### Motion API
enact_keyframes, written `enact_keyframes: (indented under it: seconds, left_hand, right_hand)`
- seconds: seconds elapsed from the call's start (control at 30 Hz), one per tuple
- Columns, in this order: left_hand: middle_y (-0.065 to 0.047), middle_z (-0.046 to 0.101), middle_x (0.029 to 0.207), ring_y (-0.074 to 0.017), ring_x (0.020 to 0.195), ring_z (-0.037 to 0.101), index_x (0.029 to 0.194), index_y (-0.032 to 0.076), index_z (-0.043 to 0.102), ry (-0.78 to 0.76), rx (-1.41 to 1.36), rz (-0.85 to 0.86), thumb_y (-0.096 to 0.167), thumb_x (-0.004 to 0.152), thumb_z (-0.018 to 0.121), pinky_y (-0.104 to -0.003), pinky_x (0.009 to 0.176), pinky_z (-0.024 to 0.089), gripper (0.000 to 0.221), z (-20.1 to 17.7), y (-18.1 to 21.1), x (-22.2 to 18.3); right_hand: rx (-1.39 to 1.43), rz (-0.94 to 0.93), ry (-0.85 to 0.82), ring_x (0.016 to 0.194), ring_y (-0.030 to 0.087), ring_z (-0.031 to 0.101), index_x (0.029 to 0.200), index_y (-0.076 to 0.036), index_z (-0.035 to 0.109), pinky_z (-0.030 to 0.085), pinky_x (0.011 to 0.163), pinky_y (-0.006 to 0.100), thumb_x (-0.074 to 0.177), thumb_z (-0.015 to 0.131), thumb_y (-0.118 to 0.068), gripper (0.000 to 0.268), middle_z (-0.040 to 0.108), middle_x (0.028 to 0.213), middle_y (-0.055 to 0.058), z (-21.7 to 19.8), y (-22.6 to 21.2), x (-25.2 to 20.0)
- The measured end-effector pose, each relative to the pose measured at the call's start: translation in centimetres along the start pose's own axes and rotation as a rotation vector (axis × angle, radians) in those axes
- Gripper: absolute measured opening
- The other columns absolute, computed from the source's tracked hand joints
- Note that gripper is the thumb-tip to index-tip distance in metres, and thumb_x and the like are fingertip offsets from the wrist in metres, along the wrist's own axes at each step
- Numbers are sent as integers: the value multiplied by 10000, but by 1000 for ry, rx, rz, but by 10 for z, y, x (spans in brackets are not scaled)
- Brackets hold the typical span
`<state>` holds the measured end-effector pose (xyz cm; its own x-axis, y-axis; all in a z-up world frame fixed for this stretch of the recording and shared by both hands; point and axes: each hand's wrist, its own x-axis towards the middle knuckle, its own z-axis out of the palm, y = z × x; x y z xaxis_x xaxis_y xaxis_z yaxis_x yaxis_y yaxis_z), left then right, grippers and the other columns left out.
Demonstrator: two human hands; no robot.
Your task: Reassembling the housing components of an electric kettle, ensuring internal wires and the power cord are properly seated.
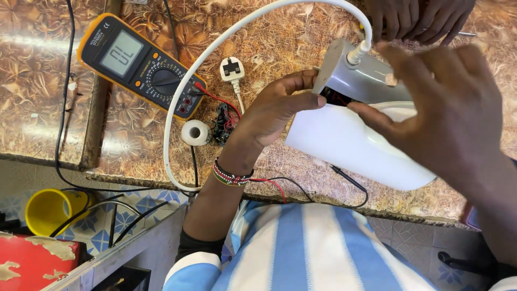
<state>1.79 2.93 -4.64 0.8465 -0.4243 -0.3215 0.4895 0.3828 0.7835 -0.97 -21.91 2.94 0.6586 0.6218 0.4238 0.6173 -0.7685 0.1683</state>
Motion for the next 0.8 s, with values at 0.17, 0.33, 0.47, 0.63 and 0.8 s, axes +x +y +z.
enact_keyframes:
  seconds: [0.17, 0.33, 0.47, 0.63, 0.8]
  left_hand:
    - [-82, 716, 1075, -245, 838, 706, 1191, 74, 667, 68, 12, -63, 121, 749, 776, -395, 692, 598, 457, 7, 4, -4]
    - [-57, 707, 906, -199, 744, 692, 1079, 89, 670, 79, 59, -45, 258, 721, 762, -350, 615, 568, 407, 22, 10, -12]
    - [-66, 721, 831, -169, 703, 689, 1040, 48, 740, -2, 106, -7, 536, 746, 705, -304, 625, 546, 570, 35, 32, -14]
    - [-41, 601, 638, -138, 542, 577, 709, 118, 594, 225, 283, -141, 578, 581, 706, -282, 507, 433, 491, 52, 45, -12]
    - [-41, 582, 606, -141, 515, 545, 684, 104, 583, 297, 282, -206, 557, 519, 715, -303, 484, 381, 499, 57, 49, -11]
  right_hand:
    - [341, 294, -468, 1231, 404, 569, 1533, 8, 522, 466, 902, 523, 799, 718, -670, 1018, 594, 1407, 214, 4, 7, 34]
    - [328, 314, -448, 1111, 416, 600, 1513, -60, 566, 495, 786, 535, 844, 692, -658, 906, 611, 1255, 215, 6, 2, 32]
    - [307, 248, -364, 1201, 414, 607, 1503, -15, 587, 514, 818, 544, 893, 678, -637, 876, 632, 1339, 231, 7, 2, 30]
    - [249, 167, -306, 1172, 409, 642, 1472, -1, 617, 537, 813, 542, 924, 689, -618, 829, 651, 1342, 217, 13, 5, 24]
    - [234, 126, -300, 1162, 403, 655, 1507, 19, 612, 551, 807, 527, 941, 690, -595, 839, 664, 1346, 224, 16, 6, 22]
